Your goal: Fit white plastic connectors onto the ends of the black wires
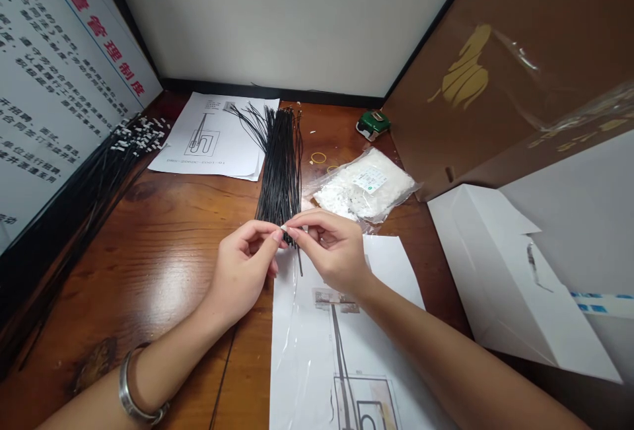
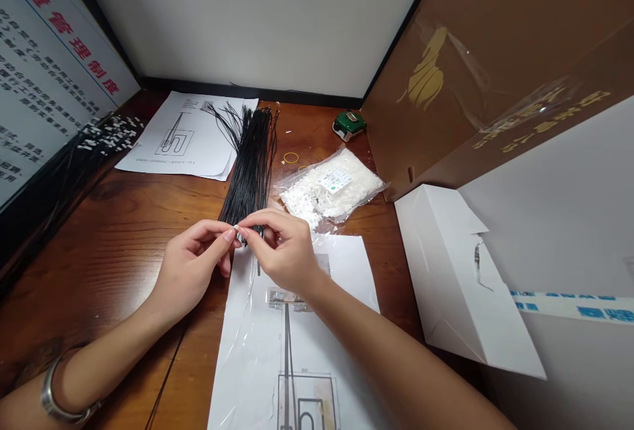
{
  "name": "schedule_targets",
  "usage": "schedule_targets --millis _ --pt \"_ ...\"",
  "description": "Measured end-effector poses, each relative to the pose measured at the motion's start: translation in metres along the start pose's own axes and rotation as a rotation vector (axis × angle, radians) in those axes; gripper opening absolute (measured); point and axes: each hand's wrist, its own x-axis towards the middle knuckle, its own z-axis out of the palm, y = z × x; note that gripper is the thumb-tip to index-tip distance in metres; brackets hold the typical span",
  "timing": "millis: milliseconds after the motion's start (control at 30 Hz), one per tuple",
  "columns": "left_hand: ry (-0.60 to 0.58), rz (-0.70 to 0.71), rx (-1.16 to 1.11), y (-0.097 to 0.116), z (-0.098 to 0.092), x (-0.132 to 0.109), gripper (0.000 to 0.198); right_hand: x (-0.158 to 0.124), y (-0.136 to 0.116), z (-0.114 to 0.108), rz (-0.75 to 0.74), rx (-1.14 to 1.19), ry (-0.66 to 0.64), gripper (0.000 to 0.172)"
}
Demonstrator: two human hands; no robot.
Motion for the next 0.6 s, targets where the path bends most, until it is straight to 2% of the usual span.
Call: schedule_targets --millis 200,467,600 --pt "0.0 -0.019 0.013 0.0033 0.0005 -0.0005 0.014 0.0015 0.0029 0.0006 0.188 0.18 -0.048 0.003" --pt "0.022 -0.055 0.002 0.0023 0.0002 0.0006 0.016 0.0007 0.0058 0.0002 0.272 0.181 -0.072 0.008" --pt "0.016 -0.052 0.019 0.0031 0.0005 0.0002 0.015 0.0039 0.0053 -0.0021 0.353 0.255 -0.098 0.009"
